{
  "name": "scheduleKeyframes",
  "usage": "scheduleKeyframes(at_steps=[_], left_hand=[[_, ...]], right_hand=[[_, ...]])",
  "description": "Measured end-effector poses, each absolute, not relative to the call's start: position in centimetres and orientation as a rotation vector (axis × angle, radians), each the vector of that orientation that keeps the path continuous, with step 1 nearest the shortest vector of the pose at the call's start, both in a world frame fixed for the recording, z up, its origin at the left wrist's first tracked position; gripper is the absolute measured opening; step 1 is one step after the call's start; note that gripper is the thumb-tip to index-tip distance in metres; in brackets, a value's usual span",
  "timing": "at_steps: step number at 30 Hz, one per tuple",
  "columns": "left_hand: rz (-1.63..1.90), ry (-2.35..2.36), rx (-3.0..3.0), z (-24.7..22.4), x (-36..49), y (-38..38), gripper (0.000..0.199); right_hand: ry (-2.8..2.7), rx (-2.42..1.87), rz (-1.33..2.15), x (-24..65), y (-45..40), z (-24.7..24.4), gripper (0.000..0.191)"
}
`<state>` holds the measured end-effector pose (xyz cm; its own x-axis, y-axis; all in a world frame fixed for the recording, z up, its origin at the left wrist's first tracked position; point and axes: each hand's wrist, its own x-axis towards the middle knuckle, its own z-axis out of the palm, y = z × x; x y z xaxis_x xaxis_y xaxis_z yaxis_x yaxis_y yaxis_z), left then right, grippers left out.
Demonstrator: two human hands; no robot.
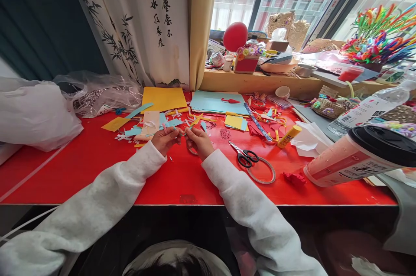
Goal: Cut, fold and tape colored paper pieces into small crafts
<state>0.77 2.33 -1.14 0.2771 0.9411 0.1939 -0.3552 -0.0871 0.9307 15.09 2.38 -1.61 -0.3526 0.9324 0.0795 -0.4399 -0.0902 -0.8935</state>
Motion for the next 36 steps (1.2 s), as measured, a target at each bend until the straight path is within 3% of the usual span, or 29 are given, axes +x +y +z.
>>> scheduleKeyframes(at_steps=[8, 14, 22, 27, 36], left_hand=[[1.178, 0.490, 1.004, -1.9, 0.6, 2.8, 0.022], [1.220, 0.642, 1.093, -2.0, 0.6, 3.1, 0.038], [1.403, 1.158, 2.315, -2.0, 0.1, 3.2, 0.032], [1.378, 1.240, 2.596, -2.2, -0.1, 3.0, 0.035], [1.318, 1.259, 2.287, -2.3, 0.1, 2.5, 0.034]], right_hand=[[-1.216, -0.699, 1.582, 15.0, 2.7, -2.3, 0.032], [-1.165, -0.723, 1.598, 14.8, 2.8, -2.4, 0.033], [-0.941, -0.670, 1.650, 15.7, 3.3, -1.9, 0.035], [-0.987, -0.695, 1.692, 15.4, 3.1, -2.0, 0.039], [-1.064, -0.746, 1.639, 14.9, 2.8, -2.1, 0.041]])
